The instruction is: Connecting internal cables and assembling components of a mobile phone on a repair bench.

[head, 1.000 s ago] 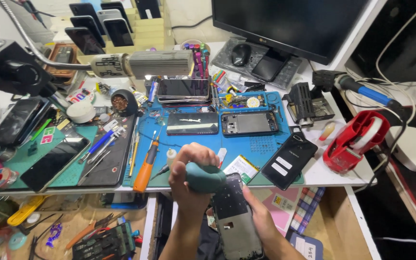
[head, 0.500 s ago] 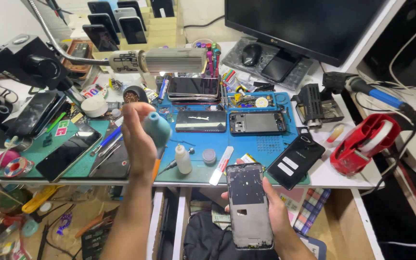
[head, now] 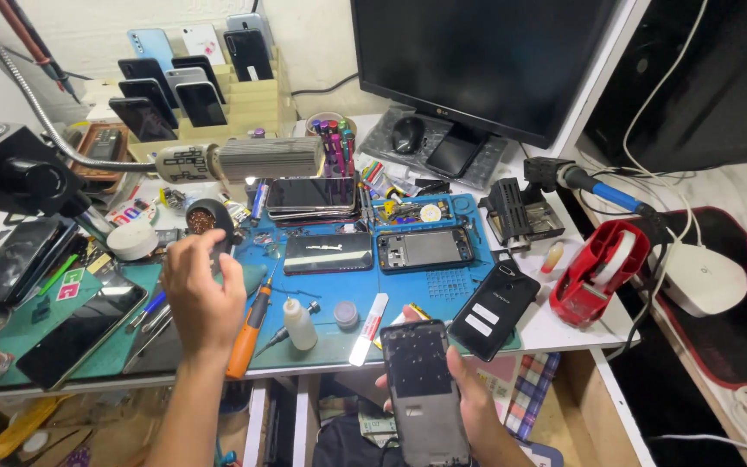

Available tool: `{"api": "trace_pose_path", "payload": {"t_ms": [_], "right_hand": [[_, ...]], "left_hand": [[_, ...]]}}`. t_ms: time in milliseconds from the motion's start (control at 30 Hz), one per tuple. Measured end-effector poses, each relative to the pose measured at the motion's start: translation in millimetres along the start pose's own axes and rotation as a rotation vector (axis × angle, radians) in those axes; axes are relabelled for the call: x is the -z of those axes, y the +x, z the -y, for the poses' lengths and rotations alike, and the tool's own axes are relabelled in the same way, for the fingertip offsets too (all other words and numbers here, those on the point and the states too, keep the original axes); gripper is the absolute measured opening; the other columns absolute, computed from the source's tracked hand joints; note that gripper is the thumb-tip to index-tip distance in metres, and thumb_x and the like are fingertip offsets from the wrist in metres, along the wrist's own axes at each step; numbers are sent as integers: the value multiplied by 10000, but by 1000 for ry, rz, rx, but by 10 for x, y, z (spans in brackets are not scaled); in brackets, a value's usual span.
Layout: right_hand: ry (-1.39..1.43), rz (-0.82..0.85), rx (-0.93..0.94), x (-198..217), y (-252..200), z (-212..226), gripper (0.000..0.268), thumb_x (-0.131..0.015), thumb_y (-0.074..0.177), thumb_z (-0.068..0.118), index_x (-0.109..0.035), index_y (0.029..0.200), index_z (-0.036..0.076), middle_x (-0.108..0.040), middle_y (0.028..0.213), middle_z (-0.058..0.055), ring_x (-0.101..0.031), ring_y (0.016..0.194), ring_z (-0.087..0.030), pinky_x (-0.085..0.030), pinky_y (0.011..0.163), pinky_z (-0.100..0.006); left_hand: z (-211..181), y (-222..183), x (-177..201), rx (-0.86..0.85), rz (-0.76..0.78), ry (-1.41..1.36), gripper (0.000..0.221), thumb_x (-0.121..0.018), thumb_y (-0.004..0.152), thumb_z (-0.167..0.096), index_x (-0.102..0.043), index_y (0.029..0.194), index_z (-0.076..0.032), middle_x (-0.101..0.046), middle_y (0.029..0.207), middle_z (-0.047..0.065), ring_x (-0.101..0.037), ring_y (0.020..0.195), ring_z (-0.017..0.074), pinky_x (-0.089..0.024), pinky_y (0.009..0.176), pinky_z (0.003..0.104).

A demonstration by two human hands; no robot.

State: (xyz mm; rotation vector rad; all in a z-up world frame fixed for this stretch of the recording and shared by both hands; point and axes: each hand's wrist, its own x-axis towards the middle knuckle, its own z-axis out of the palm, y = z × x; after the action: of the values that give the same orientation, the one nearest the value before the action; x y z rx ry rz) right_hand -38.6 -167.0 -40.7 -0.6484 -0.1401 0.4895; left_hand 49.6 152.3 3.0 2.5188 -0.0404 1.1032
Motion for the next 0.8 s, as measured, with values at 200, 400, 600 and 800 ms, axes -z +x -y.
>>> {"api": "trace_pose_path", "payload": {"t_ms": [200,400,600,800], "right_hand": [[15,-25,-177,-223,-120,-6,862,-519,881,607,-255,1630,272,-738,1008,-326,-745,784,-308,-620,705,-390],[158,57,-205,-103,-142,-32,864,-566,886,589,-239,1631,299,-670,1206,-301,-723,936,-345,-629,759,-415],[222,44,-273,-13,-113,-18,852,-561,868,574,-296,1621,276,-617,1296,-230,-721,895,-393,-629,709,-474],[110,-183,-429,-26,-142,3,932,-584,748,627,-402,1601,297,-688,1181,-311,-711,796,-412,-569,710,-472]], "left_hand": [[-1080,-416,521,-75,354,-534,159,-641,916,-33,-705,1036,-115,-777,831,33,-699,616,136,-567,536,282],[-1068,-700,262,689,1029,-1182,221,-631,994,-193,-739,1010,-1,-744,796,89,-693,706,138,-502,622,231],[-1062,-712,258,847,1274,-1496,320,-527,1116,-244,-662,965,3,-737,851,127,-680,663,135,-486,550,193],[-1102,-740,241,909,1366,-1455,188,-656,1048,-189,-728,967,-35,-707,783,48,-649,618,68,-452,492,126]]}}
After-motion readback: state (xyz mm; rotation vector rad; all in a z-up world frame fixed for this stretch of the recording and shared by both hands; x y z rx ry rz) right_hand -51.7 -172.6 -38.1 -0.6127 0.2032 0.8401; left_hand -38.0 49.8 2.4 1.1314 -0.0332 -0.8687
